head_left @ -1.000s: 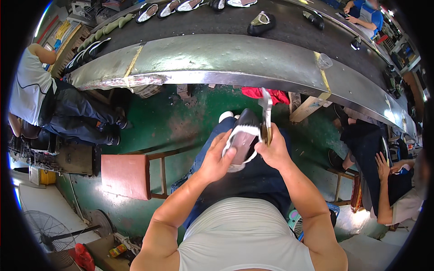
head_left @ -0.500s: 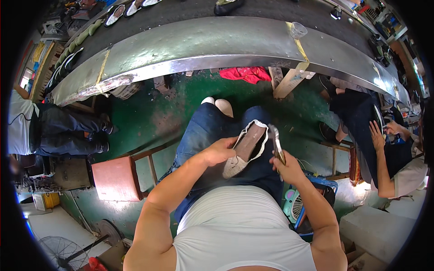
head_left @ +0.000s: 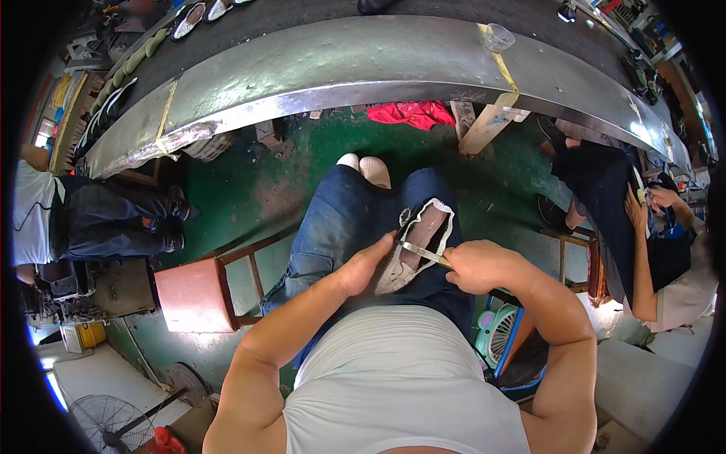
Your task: Manually assemble and trim components of a shoe using hand tools on a production line.
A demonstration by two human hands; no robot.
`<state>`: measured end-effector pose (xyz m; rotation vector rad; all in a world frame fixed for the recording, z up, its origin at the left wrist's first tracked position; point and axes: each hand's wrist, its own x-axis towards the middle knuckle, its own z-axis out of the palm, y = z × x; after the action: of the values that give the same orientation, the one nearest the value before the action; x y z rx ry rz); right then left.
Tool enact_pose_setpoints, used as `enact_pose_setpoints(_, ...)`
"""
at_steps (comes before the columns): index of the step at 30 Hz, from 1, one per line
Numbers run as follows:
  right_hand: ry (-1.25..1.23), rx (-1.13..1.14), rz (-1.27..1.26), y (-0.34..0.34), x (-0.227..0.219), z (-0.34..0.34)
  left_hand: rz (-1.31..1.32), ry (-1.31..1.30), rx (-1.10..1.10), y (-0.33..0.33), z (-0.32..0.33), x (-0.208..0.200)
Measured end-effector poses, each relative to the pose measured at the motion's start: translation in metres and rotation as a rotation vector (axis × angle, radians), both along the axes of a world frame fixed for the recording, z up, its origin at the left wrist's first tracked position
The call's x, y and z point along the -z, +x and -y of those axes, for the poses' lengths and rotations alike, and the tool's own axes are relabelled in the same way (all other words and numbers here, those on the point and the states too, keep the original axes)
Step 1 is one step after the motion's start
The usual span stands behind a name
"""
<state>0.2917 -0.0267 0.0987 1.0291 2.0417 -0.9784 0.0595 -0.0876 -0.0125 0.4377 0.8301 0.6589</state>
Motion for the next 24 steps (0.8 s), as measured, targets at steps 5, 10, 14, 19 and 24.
enact_pose_setpoints(5,0.191,0.13,-0.33,0.006,0.061,0.029,-0.567,0.059,-0.119,0.01,-0.002,0.064)
enact_pose_setpoints(10,0.159,0.389,-0.511,0.008,0.083,0.052,-1.101,0.341,0.051,0.01,-0.012,0.047)
enact_pose_setpoints(14,0.312,0.406,-0.514,0.023,0.073,0.049,-1.138,0.475,0.107,0.006,-0.008,0.046)
enact_pose_setpoints(19,0.363,0.408,-0.412,0.029,0.077,0.051,-1.097,1.008,0.005,0.005,-0.006,0.061)
enact_pose_setpoints(24,0.187,0.472,-0.345,0.053,0.096,0.053,-1.118,1.275,0.344,0.002,-0.014,0.041)
